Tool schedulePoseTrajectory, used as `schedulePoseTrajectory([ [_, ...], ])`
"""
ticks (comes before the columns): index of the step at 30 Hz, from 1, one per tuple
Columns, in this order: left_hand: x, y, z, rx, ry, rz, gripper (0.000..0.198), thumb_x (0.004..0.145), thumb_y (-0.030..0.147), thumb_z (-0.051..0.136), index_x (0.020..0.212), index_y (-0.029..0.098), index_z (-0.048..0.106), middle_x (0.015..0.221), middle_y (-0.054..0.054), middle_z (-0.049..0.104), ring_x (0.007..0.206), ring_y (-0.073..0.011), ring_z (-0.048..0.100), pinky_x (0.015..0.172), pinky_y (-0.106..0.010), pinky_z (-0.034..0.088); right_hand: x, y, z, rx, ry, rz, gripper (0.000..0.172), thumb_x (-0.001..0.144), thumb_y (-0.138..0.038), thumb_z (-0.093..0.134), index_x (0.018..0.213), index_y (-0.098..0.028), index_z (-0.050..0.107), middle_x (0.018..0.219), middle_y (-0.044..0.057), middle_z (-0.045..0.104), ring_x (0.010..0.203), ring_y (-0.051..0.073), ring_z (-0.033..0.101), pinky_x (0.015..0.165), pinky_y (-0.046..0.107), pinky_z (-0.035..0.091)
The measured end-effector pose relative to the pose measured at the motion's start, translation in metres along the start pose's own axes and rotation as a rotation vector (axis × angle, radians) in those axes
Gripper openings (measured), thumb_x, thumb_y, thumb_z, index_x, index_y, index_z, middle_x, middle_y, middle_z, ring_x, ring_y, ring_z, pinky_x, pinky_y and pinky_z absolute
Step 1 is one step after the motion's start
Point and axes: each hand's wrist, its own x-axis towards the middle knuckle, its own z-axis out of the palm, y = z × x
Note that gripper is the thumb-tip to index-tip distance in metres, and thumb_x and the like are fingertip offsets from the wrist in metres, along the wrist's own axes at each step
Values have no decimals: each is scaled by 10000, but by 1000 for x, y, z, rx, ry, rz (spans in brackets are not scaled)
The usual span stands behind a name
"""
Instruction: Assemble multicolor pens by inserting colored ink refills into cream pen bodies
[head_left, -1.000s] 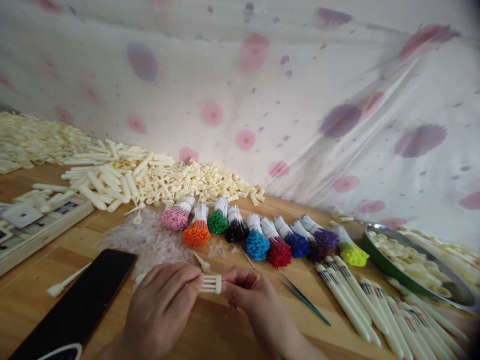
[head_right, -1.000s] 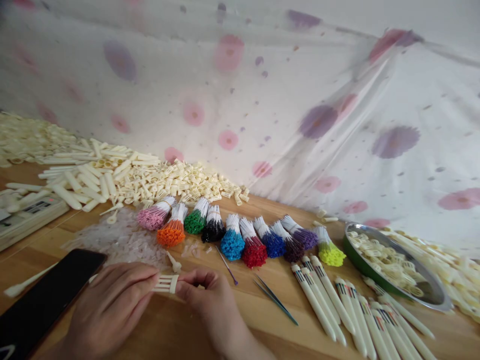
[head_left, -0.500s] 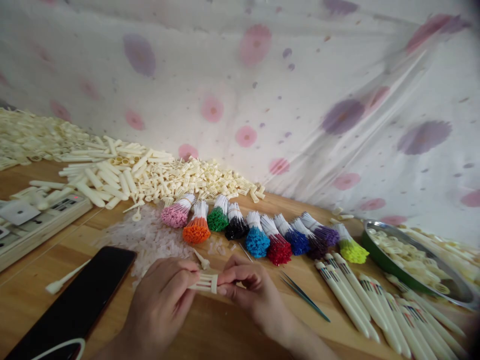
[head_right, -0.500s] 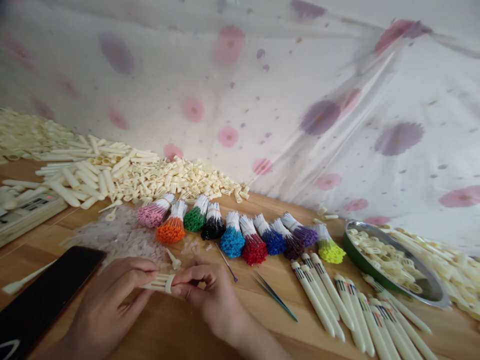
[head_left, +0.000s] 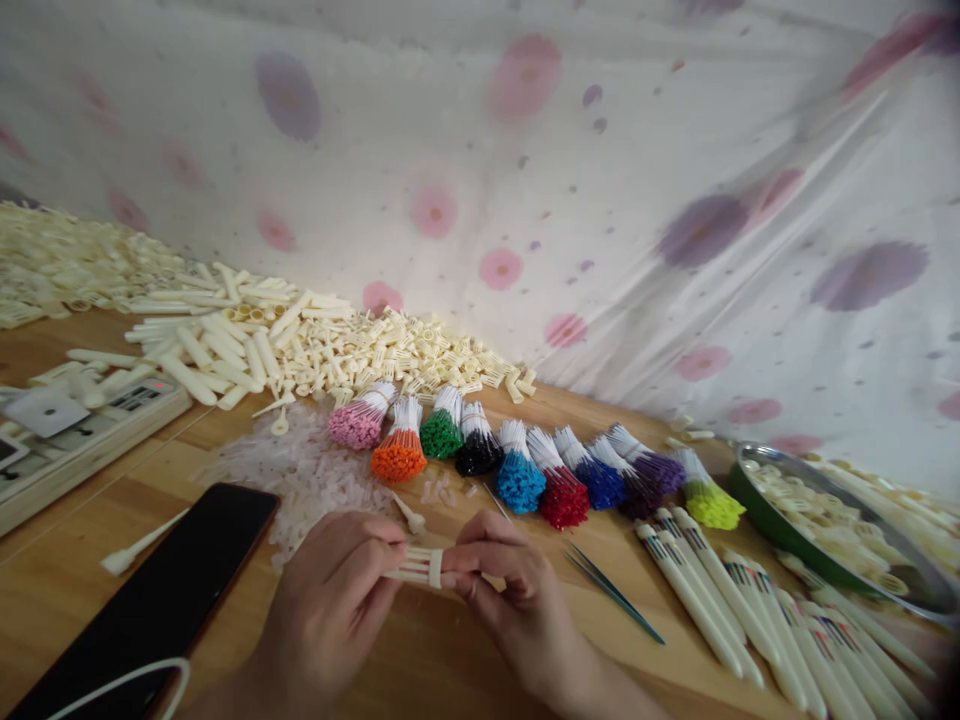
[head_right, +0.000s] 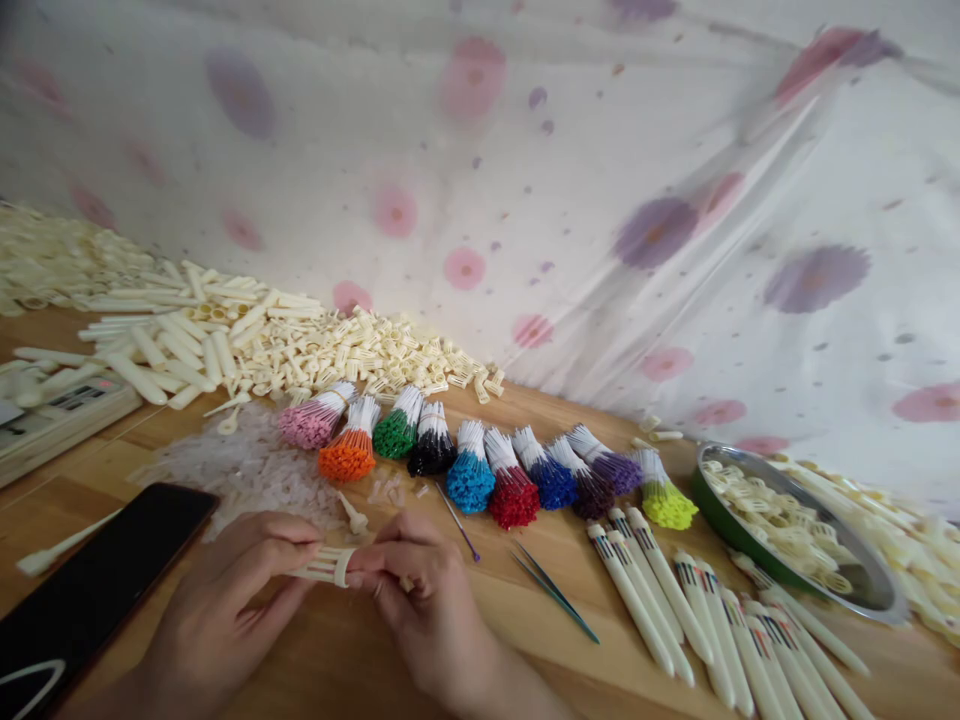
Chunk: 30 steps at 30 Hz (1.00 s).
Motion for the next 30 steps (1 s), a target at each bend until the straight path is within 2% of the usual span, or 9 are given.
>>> schedulePoseTrajectory([
  [6,-4,2,1,-30,-18,-40,204,730,39,483,770,234,529,715,11,650,657,-150,639,626,-261,514,3,-4,-7,-201,-31,-221,265,928,-199,432,793,-174,659,681,39,576,615,126,527,545,226,402],
  [9,-8,1,4,-60,-69,-99,196,720,58,499,785,241,521,749,6,658,682,-163,649,623,-266,522,6,-3,-12,-294,-52,-380,264,937,-170,397,840,-172,642,660,37,588,573,129,481,519,244,362],
  [12,-11,0,6,-94,-86,-121,178,721,78,509,783,244,508,766,7,658,702,-165,657,616,-260,530,8,-2,-16,-359,-110,-444,282,952,-167,357,868,-159,627,657,39,594,549,130,427,507,256,337],
  [18,-9,2,6,-88,-75,-114,173,732,73,493,792,235,500,753,7,647,693,-152,657,614,-246,533,6,-3,-16,-445,-156,-447,306,951,-137,331,844,-150,617,639,37,582,535,132,394,492,268,302],
  [24,-10,3,6,-82,-87,-116,158,747,89,505,813,233,512,764,-1,657,707,-163,662,620,-262,542,4,-5,-12,-393,-134,-315,268,926,-134,392,800,-164,628,648,34,579,572,124,459,525,247,339],
  [27,-10,2,8,-161,-110,-200,170,724,84,531,788,241,523,783,7,668,714,-160,664,610,-253,543,4,-6,-11,-361,-84,-289,255,914,-132,418,792,-175,638,648,34,592,580,126,490,528,243,356],
  [30,-11,2,10,-295,-135,-375,175,695,75,565,744,241,538,790,16,664,722,-144,661,582,-209,540,3,-7,-12,-330,-16,-283,221,887,-108,464,807,-184,656,638,27,599,562,123,496,514,238,359],
])
